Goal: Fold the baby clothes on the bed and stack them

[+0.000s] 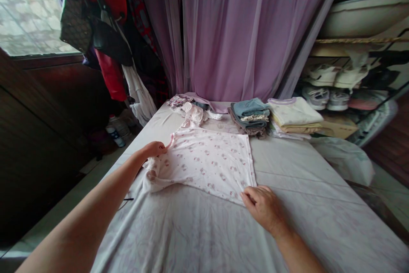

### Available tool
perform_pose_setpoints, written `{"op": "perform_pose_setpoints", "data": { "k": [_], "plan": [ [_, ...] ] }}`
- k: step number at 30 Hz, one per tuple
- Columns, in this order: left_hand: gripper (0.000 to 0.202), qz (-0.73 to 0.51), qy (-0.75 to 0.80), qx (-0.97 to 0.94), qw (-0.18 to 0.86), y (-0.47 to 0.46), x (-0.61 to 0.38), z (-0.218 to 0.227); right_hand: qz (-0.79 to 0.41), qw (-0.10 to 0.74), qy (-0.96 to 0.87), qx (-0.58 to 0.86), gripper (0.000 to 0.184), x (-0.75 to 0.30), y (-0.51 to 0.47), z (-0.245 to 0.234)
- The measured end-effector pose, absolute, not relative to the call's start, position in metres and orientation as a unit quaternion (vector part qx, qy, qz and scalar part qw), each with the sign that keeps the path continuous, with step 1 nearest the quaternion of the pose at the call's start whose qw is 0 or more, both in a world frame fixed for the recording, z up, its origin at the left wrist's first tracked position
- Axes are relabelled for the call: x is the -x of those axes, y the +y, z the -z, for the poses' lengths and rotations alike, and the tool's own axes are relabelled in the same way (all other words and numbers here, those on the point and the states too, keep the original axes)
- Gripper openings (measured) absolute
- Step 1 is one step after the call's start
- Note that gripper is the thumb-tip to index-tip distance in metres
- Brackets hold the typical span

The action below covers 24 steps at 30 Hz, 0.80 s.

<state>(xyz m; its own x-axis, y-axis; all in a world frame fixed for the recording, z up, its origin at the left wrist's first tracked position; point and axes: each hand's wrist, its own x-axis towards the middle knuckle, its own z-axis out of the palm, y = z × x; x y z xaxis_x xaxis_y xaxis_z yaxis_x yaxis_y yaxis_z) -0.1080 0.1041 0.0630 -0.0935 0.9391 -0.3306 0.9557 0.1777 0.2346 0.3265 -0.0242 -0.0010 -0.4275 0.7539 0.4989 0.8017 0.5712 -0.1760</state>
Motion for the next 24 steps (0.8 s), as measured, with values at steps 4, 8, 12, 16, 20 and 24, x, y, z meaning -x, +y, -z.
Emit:
{"op": "perform_pose_setpoints", "data": {
  "k": [4, 8, 12, 16, 20, 24],
  "plan": [
    [0.035, 0.021, 0.756, -0.636, 0.153, 0.094, 0.103, -0.06, 0.054, 0.27, -0.843, 0.462, 0.033, -0.326, -0.024, 0.001],
    [0.039, -0.007, 0.773, -0.62, 0.133, 0.101, 0.094, -0.06, 0.054, 0.266, -0.842, 0.466, 0.033, -0.326, -0.025, 0.002],
    [0.041, -0.05, 0.781, -0.6, 0.165, 0.122, 0.088, -0.063, 0.058, 0.272, -0.841, 0.465, 0.033, -0.325, -0.025, 0.001],
    [0.044, -0.106, 0.79, -0.579, 0.171, 0.141, 0.078, -0.06, 0.06, 0.282, -0.839, 0.46, 0.033, -0.324, -0.025, -0.001],
    [0.045, -0.156, 0.793, -0.575, 0.127, 0.149, 0.065, -0.051, 0.053, 0.293, -0.838, 0.458, 0.034, -0.323, -0.025, -0.003],
    [0.037, -0.173, 0.796, -0.574, 0.083, 0.148, 0.061, -0.044, 0.042, 0.3, -0.836, 0.458, 0.033, -0.322, -0.025, -0.005]
  ]
}}
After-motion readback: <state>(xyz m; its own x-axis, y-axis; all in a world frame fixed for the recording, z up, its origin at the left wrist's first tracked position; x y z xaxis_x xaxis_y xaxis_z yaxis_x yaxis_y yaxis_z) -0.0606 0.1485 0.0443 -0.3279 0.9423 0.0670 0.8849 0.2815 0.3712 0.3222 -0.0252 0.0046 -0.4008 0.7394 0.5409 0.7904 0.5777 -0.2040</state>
